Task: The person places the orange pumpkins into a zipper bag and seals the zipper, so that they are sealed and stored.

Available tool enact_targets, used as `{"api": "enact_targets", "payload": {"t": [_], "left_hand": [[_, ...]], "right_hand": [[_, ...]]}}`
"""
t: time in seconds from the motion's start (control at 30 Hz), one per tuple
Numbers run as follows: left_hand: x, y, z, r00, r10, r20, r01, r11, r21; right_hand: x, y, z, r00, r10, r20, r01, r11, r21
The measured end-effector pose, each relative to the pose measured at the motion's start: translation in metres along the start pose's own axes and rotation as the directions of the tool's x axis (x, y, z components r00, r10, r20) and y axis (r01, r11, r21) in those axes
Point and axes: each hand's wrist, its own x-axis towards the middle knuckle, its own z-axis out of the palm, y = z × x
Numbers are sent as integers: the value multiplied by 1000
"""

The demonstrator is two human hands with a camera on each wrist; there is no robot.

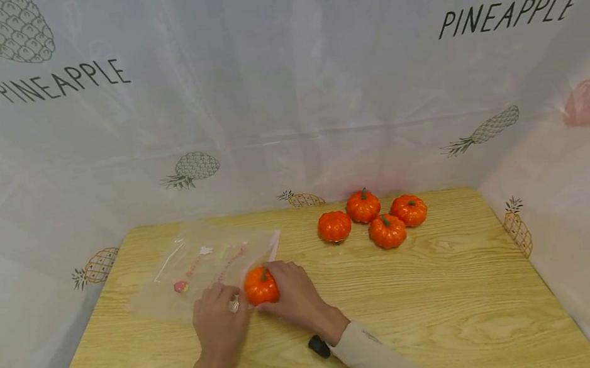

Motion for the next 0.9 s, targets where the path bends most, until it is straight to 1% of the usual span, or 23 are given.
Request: {"api": "enact_targets", "payload": {"t": [0.1, 0.2, 0.37, 0.43, 0.53, 0.77, 0.9], "left_hand": [[1, 3, 0, 1000, 1, 1, -1, 1000, -11], [1, 6, 0, 1000, -7, 20, 7, 1000, -12], [-2, 6, 1, 999, -8, 44, 8, 1000, -5], [-3, 5, 2, 999, -3, 47, 3, 1000, 2], [-5, 4, 3, 999, 3, 49, -3, 1000, 16], [-7, 0, 4, 998, -6, 55, 4, 1000, 23], [-7, 1, 3, 998, 6, 58, -7, 1000, 27]], "right_hand": [[3, 0, 3, 1000, -5, 18, 6, 1000, -28], [6, -1, 6, 999, -13, 34, 14, 999, -47], [8, -1, 11, 998, -47, 51, 51, 995, -85], [7, 0, 11, 997, -62, 52, 67, 994, -90], [5, 2, 11, 997, -67, 46, 70, 995, -66], [-1, 6, 8, 1000, -13, 2, 13, 1000, -9], [1, 6, 12, 1000, -10, 1, 10, 1000, -15]]}}
